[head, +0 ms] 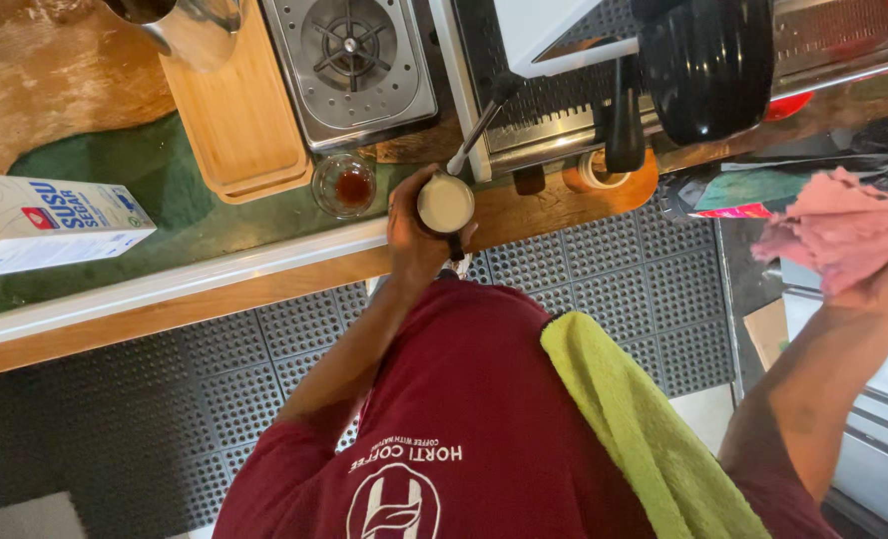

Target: The person prepares an espresso shot and steams milk using an espresso machine, then pours the milk into a cup of coffee to create latte art.

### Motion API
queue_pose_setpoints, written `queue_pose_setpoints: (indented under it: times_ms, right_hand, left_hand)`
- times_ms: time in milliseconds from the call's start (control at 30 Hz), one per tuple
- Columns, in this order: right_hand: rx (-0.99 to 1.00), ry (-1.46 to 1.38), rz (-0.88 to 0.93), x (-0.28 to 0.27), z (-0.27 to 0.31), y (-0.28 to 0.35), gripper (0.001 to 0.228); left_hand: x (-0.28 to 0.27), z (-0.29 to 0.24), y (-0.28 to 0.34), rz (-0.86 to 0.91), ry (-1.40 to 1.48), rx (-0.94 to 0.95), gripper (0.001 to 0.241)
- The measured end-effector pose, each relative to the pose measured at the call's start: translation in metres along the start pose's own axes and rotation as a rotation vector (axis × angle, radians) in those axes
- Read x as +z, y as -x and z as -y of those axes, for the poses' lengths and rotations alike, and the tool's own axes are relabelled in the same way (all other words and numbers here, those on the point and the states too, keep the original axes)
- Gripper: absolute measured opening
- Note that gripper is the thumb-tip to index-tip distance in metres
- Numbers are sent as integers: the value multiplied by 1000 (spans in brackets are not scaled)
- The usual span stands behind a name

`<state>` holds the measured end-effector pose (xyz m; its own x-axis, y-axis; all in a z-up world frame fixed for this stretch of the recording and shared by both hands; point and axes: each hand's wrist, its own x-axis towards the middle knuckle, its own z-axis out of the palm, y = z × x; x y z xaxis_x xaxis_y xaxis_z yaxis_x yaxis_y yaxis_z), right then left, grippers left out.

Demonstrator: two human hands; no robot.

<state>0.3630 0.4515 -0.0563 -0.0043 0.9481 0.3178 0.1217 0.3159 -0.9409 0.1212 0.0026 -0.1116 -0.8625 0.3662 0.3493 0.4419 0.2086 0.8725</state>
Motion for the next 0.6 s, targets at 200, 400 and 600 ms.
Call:
queue_pose_setpoints:
  times_ms: [200, 400, 600]
  right_hand:
    - [202, -461, 310, 2, 82, 99, 36]
    - [372, -932, 618, 45, 172, 226, 50]
    - [662, -1331, 830, 161, 174, 302, 59]
  left_hand:
    - [-3, 7, 6, 62, 138, -128, 91]
    - [-18, 5, 3, 150, 103, -207, 105]
    - [-64, 2, 37, 234, 11, -52, 93]
